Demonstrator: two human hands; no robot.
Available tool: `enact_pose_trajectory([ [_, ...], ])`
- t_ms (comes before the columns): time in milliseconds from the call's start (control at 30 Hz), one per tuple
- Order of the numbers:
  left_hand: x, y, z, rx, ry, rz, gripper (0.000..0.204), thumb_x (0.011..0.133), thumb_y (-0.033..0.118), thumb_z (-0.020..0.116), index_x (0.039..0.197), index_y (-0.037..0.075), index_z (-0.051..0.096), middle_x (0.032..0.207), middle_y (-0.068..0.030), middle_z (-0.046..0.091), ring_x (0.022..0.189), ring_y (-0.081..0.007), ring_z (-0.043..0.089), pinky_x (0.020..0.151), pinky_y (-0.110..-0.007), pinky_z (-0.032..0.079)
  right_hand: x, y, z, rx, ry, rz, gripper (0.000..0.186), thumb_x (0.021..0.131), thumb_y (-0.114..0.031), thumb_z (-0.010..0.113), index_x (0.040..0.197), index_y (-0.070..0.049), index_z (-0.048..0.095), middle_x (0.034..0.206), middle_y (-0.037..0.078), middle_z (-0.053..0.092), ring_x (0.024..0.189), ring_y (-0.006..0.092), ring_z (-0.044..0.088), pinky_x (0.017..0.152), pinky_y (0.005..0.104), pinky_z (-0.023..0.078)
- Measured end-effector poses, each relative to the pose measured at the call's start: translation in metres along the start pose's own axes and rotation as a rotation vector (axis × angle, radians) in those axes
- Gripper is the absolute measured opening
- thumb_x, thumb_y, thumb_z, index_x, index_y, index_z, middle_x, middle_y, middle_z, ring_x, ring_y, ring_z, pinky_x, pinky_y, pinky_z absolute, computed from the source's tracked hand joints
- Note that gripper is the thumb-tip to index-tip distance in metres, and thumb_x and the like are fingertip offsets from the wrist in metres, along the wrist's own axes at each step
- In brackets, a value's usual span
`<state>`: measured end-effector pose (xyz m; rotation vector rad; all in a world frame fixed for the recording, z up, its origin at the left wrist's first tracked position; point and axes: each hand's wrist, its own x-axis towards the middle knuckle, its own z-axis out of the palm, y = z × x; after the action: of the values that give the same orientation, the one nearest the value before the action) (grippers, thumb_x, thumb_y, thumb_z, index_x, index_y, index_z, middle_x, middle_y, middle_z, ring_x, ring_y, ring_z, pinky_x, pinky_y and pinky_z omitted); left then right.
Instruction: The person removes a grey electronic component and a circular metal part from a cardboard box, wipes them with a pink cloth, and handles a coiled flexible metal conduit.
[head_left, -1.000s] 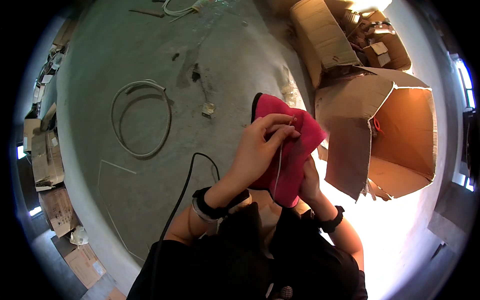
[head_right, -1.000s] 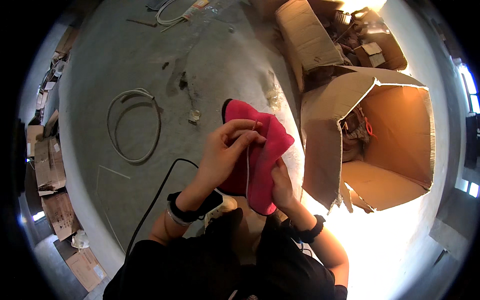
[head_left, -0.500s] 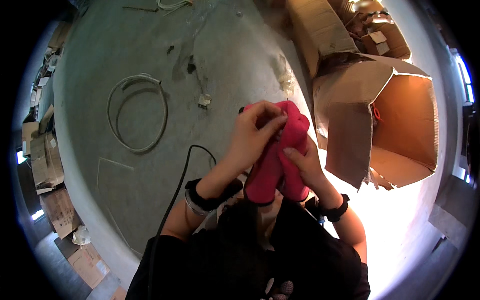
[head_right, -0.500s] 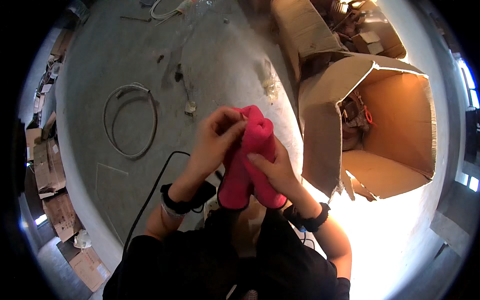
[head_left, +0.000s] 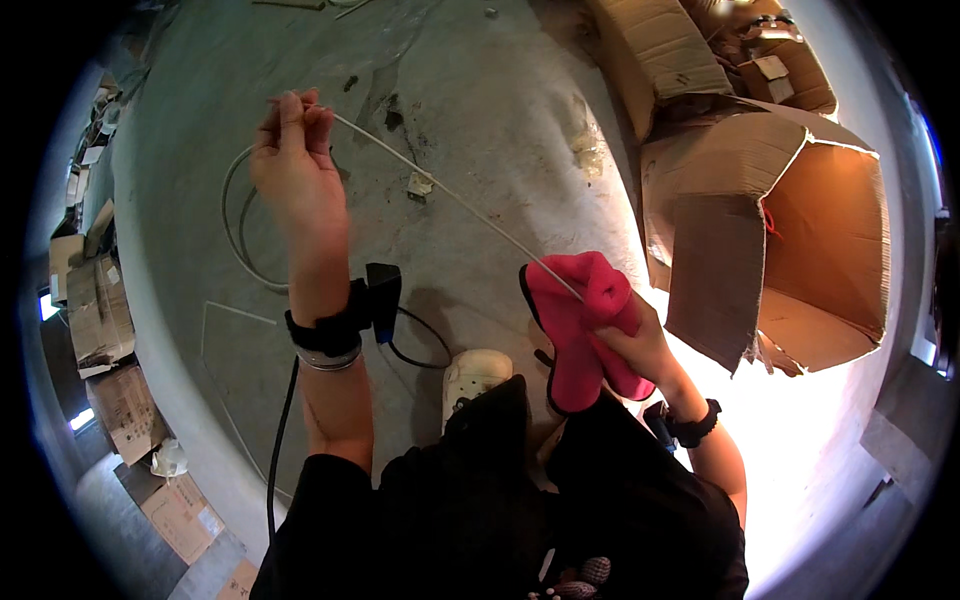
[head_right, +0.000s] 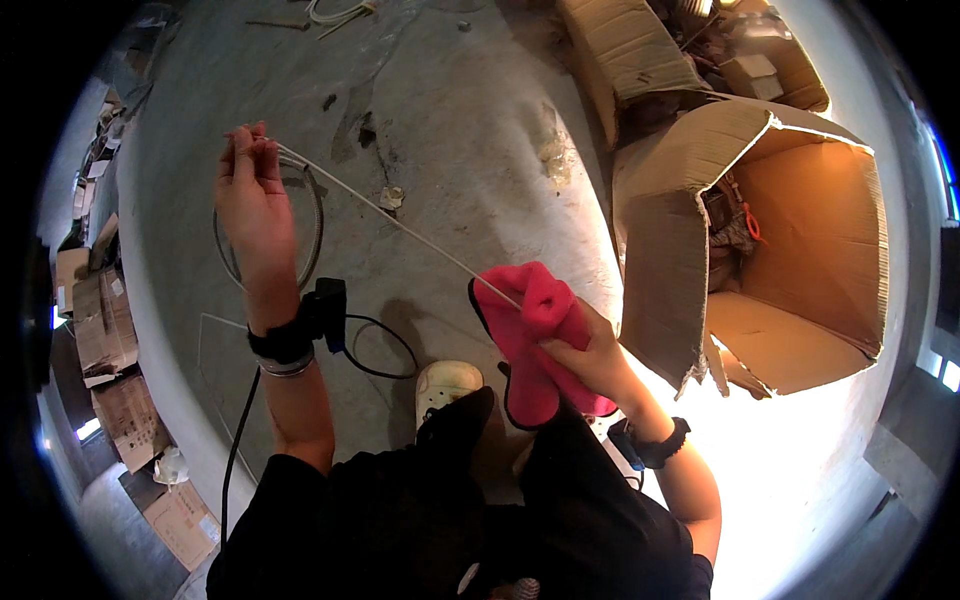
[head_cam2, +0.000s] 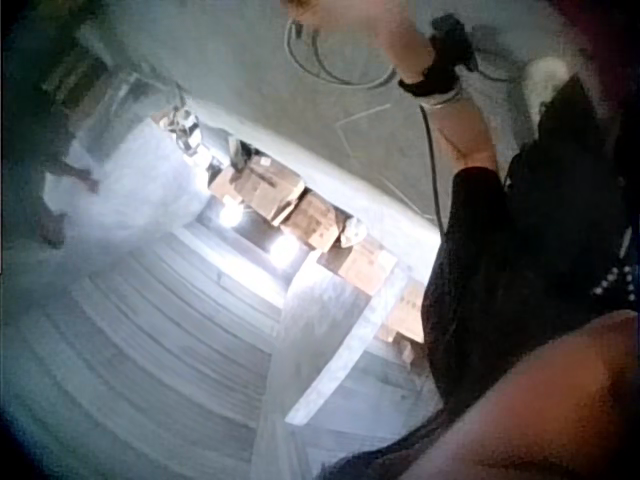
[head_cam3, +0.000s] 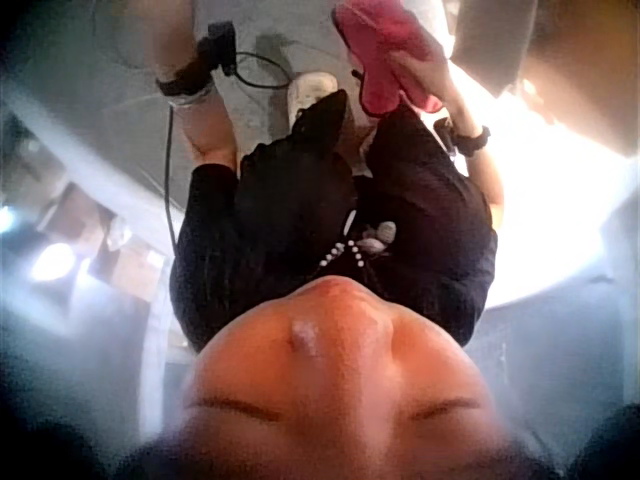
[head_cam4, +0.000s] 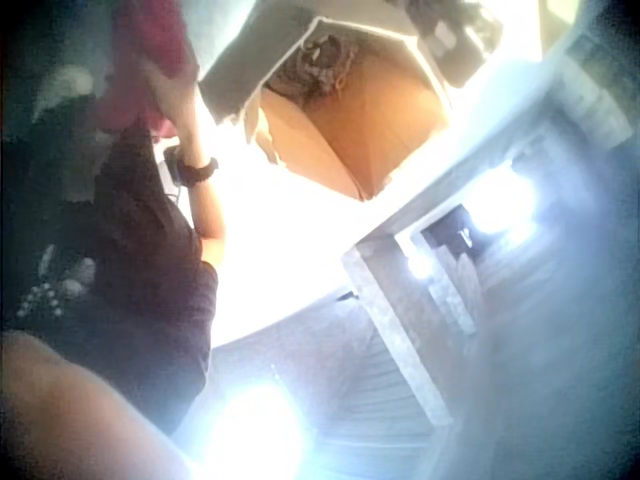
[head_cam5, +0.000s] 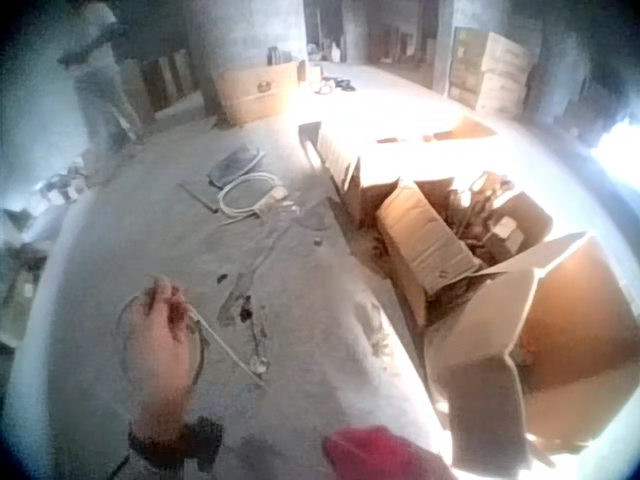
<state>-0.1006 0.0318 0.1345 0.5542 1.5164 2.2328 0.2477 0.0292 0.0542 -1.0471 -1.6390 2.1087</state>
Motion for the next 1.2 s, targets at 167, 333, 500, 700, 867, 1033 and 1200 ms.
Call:
enact_pose_trajectory([
  [167,-0.006,0.001,-0.009,0.051,0.043,0.057,0.016,0.089,0.016,0.052,0.093,0.000,0.052,0.090,-0.0070,0.057,0.078,-0.0116,0.055,0.075,-0.025,0.048,0.001,0.001,-0.001,0.045,0.053,0.009,0.052,0.076,-0.005,0.060,0.124,0.001,0.040,0.113,0.011,0.054,0.104,0.0163,0.050,0.090,0.0302,0.041],
  [333,-0.034,-0.012,-0.003,-0.108,-0.140,-0.091,0.018,0.094,0.022,0.042,0.093,0.006,0.049,0.072,-0.0004,0.046,0.066,-0.0113,0.047,0.062,-0.026,0.041,0.004,0.003,0.004,0.108,0.141,-0.048,0.047,0.082,-0.009,0.056,0.124,0.001,0.039,0.115,0.011,0.051,0.107,0.0175,0.048,0.092,0.0297,0.038],
  [500,-0.084,-0.023,-0.007,0.074,-0.520,-0.321,0.019,0.095,0.024,0.036,0.098,0.007,0.043,0.066,0.0016,0.039,0.055,-0.0065,0.036,0.050,-0.021,0.034,0.009,0.013,0.004,0.098,0.252,-0.085,0.043,0.084,-0.008,0.053,0.124,0.001,0.039,0.116,0.010,0.050,0.108,0.0173,0.047,0.093,0.0291,0.037],
  [700,-0.136,-0.039,0.003,0.501,-0.857,-0.403,0.016,0.092,0.019,0.045,0.100,0.005,0.046,0.080,-0.0016,0.050,0.067,-0.0070,0.049,0.058,-0.020,0.040,0.022,0.001,0.018,0.042,0.264,-0.224,0.033,0.086,-0.009,0.053,0.116,0.000,0.042,0.108,0.009,0.052,0.103,0.0165,0.049,0.089,0.0286,0.038],
  [867,-0.144,-0.047,0.010,0.175,-0.777,-0.681,0.016,0.094,0.016,0.040,0.105,0.005,0.045,0.088,-0.0038,0.052,0.068,-0.0068,0.049,0.061,-0.020,0.041,0.026,0.005,0.017,-0.048,0.353,-0.188,0.033,0.083,-0.005,0.051,0.114,0.000,0.043,0.105,0.011,0.054,0.101,0.0181,0.051,0.087,0.0287,0.039],
  [1033,-0.139,-0.018,0.027,0.372,-0.990,-0.497,0.032,0.089,0.003,0.043,0.121,0.009,0.043,0.097,-0.0040,0.048,0.061,-0.0074,0.043,0.058,-0.020,0.040,0.025,0.000,0.014,-0.153,0.360,-0.210,0.034,0.080,-0.004,0.052,0.113,-0.001,0.043,0.098,0.015,0.058,0.095,0.0214,0.057,0.083,0.0304,0.042],
  [1200,-0.155,-0.051,0.022,0.452,-1.069,-0.047,0.028,0.088,0.000,0.044,0.113,0.009,0.052,0.099,-0.0036,0.045,0.060,-0.0063,0.040,0.054,-0.019,0.036,0.022,-0.004,0.017,-0.279,0.289,-0.254,0.035,0.077,0.000,0.051,0.111,-0.001,0.044,0.093,0.016,0.060,0.092,0.0234,0.059,0.080,0.0310,0.044],
])
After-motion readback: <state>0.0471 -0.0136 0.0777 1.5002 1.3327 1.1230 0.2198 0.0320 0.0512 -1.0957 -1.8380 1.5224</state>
